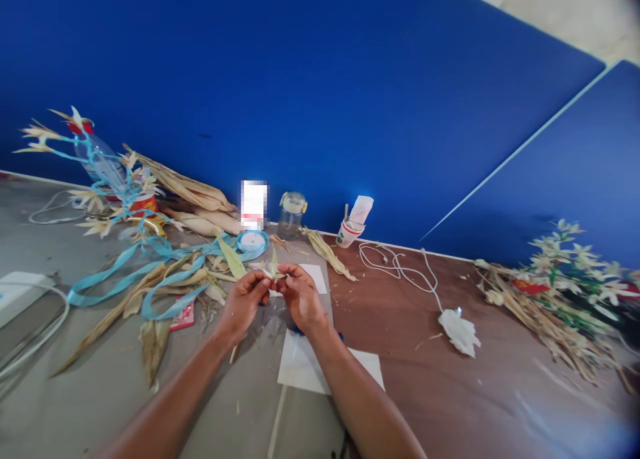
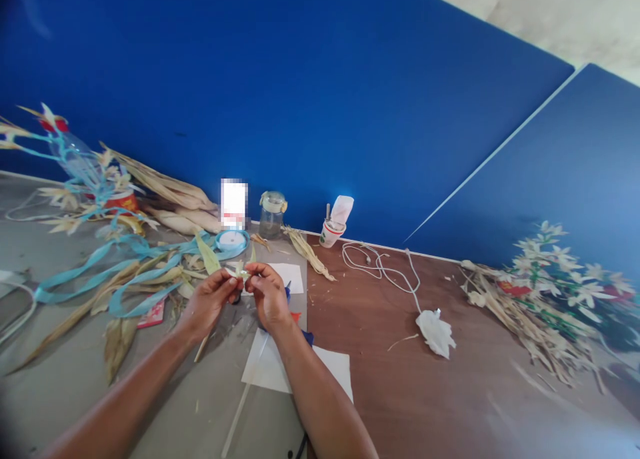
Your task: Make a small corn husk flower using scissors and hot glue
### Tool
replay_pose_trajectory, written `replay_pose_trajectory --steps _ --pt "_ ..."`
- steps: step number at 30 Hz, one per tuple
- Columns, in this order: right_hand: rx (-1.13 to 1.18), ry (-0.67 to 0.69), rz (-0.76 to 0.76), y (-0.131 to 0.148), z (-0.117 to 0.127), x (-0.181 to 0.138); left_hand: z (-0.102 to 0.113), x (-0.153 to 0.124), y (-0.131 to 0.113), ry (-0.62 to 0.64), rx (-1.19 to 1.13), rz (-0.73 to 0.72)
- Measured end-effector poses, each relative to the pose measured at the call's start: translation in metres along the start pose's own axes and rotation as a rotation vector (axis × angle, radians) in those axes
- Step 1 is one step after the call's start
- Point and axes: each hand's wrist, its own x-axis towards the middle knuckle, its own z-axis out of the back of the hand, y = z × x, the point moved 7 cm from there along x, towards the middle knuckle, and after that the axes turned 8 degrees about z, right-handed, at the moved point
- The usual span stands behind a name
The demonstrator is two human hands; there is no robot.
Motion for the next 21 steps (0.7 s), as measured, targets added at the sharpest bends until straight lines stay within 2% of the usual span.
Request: replay_pose_trajectory --steps 9,14,21 --pt "-0.063 -0.078 -0.047 0.0019 -0.0075 -0.0031 0.0009 0.0009 -0.003 -0.017 0.053 -0.058" --pt "-0.126 -0.129 -0.036 0.0037 -0.0029 -0.0023 0.0006 -0.0021 -0.0021 -0.047 0.014 -0.079" --pt "-0.155 -0.136 -0.012 0.003 0.0016 -0.0004 0.0046 -0.0007 -0.0061 -0.074 0.186 -0.167"
